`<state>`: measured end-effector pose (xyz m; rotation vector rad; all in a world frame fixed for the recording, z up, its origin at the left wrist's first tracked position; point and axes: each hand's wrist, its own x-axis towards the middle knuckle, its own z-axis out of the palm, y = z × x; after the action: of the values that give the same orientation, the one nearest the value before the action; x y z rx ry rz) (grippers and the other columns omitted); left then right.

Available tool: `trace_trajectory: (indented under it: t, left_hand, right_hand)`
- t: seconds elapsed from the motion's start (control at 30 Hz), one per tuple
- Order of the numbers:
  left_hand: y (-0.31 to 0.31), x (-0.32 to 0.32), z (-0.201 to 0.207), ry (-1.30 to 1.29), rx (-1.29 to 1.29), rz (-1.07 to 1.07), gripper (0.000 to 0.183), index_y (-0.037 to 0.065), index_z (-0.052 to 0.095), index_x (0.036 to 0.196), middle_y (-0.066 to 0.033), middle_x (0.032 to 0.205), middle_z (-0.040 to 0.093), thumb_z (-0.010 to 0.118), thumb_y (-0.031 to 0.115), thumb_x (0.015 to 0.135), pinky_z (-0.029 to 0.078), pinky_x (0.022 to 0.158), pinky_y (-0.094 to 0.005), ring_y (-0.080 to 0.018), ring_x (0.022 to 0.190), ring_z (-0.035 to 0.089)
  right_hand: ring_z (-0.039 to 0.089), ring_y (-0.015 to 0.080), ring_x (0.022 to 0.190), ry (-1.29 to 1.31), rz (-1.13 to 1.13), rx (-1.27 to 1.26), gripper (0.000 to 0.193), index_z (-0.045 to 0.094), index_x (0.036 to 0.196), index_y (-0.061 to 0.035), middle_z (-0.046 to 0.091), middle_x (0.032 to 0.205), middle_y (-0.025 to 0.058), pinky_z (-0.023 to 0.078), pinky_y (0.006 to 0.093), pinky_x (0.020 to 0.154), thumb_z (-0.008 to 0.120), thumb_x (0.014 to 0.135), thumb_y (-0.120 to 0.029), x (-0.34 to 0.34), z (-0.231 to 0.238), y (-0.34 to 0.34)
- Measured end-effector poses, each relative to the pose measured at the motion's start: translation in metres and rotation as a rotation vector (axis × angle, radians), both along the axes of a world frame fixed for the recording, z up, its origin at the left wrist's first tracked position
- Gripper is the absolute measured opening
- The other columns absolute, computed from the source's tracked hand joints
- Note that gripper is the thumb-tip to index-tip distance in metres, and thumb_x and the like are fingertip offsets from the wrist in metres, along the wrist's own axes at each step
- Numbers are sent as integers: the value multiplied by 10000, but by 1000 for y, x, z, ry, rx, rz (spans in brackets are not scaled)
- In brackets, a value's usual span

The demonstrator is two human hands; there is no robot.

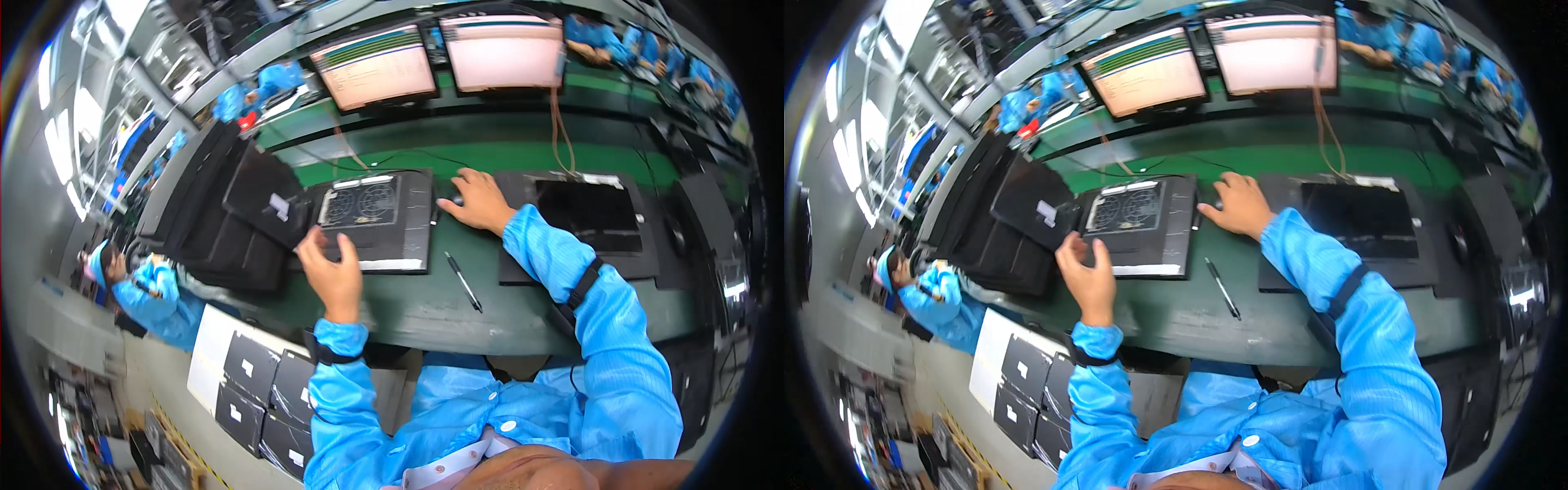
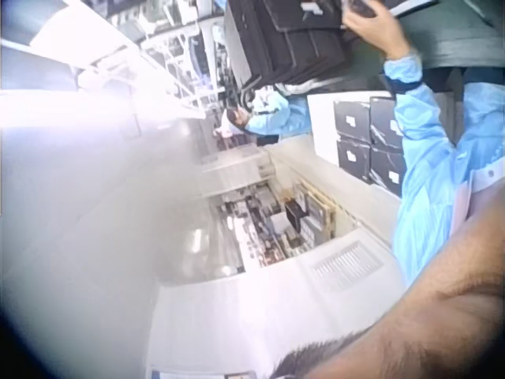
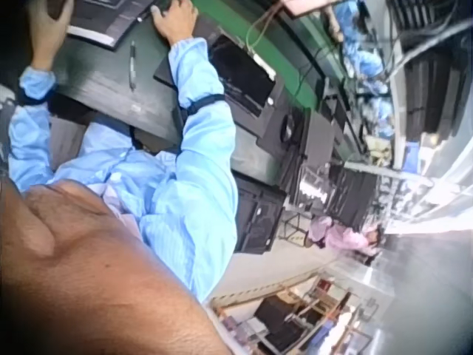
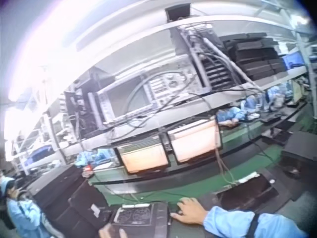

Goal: Testing and labeling electronic tablets at a production workstation.

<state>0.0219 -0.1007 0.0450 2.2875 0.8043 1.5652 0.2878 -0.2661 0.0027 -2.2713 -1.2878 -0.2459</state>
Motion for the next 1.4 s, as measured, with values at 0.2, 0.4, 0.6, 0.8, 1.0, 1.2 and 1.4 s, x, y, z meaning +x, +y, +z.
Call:
trace_trajectory:
  t: [0.2, 0.4, 0.6, 0.8, 1.0, 1.2, 1.4]
  left_hand:
    - [-121, 17, -49, 65, -476, -650, 331, -18, 596, 1251, -134, 1206, 558, 670, 17, 931, 538, 878, -343, -244, 1074, 622]
    - [-149, -9, -69, 72, -575, -792, 247, -36, 605, 1200, -130, 1209, 561, 620, -2, 957, 539, 897, -348, -234, 1052, 640]
    - [-189, 6, -51, 145, -722, -1005, 183, -38, 608, 1152, -114, 1138, 596, 602, -4, 972, 526, 904, -332, -208, 1002, 650]
    - [-235, 27, -34, 267, -624, -1187, 143, -33, 662, 1065, -131, 1009, 664, 658, -16, 923, 537, 852, -324, -218, 924, 676]
    - [-257, 61, -14, 346, -1189, -1666, 568, 1, 420, 1505, -197, 1333, 589, 539, 331, 1057, 492, 1049, -454, -286, 1273, 563]
    - [-224, 32, -35, -415, -1797, -1811, 722, -21, 365, 1502, -182, 1453, 510, 512, 508, 1034, 447, 1099, -464, -293, 1363, 498]
    - [-142, -60, -27, -844, -1585, -930, 382, 10, 577, 1336, -139, 1324, 645, 595, 149, 981, 488, 1061, -464, -304, 1214, 621]
  right_hand:
    - [529, 381, 1245, -403, 190, 493, 596, 591, 1295, -28, 580, 1286, 213, 403, 514, 1057, 724, 856, -408, -8, 46, -62]
    - [494, 370, 1292, -594, -772, -209, 688, 591, 1263, -42, 598, 1256, 168, 342, 554, 1089, 832, 719, -388, -26, 110, -404]
    - [383, 340, 1457, -288, -1132, -439, 715, 447, 1465, -10, 466, 1519, 184, 300, 564, 1165, 693, 919, -401, -66, 38, -629]
    - [591, 283, 1248, -606, -944, -180, 417, 670, 1255, -67, 664, 1302, 114, 429, 443, 1084, 705, 840, -83, -53, 31, -603]
    - [710, 241, 1064, -1077, -689, -8, 323, 705, 1170, -40, 745, 1107, 109, 504, 414, 1007, 676, 862, 53, -99, 81, -516]
    - [680, 220, 1141, -938, 155, 223, 257, 699, 1135, -163, 724, 1178, 34, 441, 421, 1068, 733, 882, -132, -119, 86, -327]
    - [610, 292, 1055, -505, 409, 367, 291, 677, 1064, -51, 641, 1079, 97, 465, 451, 996, 711, 775, -62, -65, 72, -112]
